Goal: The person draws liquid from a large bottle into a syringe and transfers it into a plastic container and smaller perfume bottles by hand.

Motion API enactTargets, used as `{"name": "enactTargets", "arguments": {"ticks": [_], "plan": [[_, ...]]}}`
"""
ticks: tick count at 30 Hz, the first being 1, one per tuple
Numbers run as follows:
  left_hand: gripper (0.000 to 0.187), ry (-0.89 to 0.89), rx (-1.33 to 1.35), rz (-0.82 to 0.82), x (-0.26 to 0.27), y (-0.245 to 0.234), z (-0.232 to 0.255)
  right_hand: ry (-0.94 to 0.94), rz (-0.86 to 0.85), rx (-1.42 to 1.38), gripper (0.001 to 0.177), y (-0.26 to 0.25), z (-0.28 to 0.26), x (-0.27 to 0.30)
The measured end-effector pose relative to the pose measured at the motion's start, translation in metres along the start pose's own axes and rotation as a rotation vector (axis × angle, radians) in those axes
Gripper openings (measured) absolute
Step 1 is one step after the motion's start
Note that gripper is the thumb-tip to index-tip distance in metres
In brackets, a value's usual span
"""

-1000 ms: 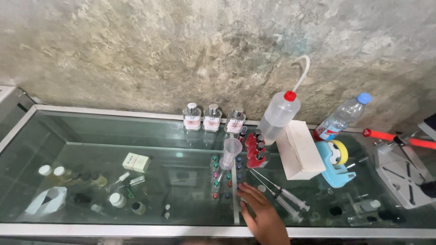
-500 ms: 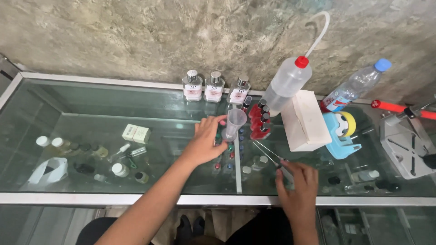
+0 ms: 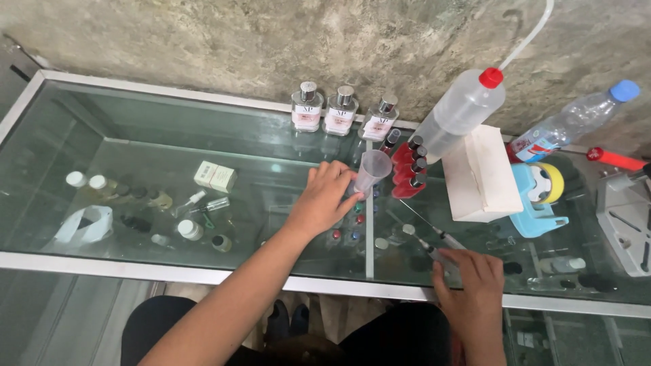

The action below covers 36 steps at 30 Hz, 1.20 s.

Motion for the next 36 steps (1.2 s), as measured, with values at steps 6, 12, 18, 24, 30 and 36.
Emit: {"name": "enactTargets", "arguments": {"ticks": [6,12,18,24,30,36], "plan": [[0.038,0.04,-0.084,0.003,0.002,0.002,0.002,0.173,0.117,-0.515,0.02,-0.035,0.002,-0.053],[0.036,0.039,-0.107,0.01,0.001,0.004,0.002,0.087,0.33,-0.916,0.035,-0.037,0.028,-0.14],[0.036,0.03,-0.107,-0.011,0.0,0.001,0.006,0.08,0.365,-1.326,0.033,-0.039,0.001,-0.208],[0.036,0.029,-0.135,-0.028,-0.002,0.002,0.008,0.022,0.328,-1.688,0.01,-0.006,-0.035,-0.227],[0.033,0.085,-0.125,-0.017,-0.002,0.002,0.007,0.199,0.205,-1.807,0.025,0.024,-0.061,-0.22],[0.027,0.185,-0.066,-0.077,-0.009,0.0,0.005,0.243,0.021,-1.716,0.031,0.058,-0.072,-0.218]]}}
Point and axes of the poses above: each hand's wrist, its own x-axis away from the middle knuckle, its own y-axis out of the palm, z = x × y, the point moved 5 cm from there along -x, towards the middle knuckle, and after that the axes turned 4 degrees about x, right-handed, at the moved point
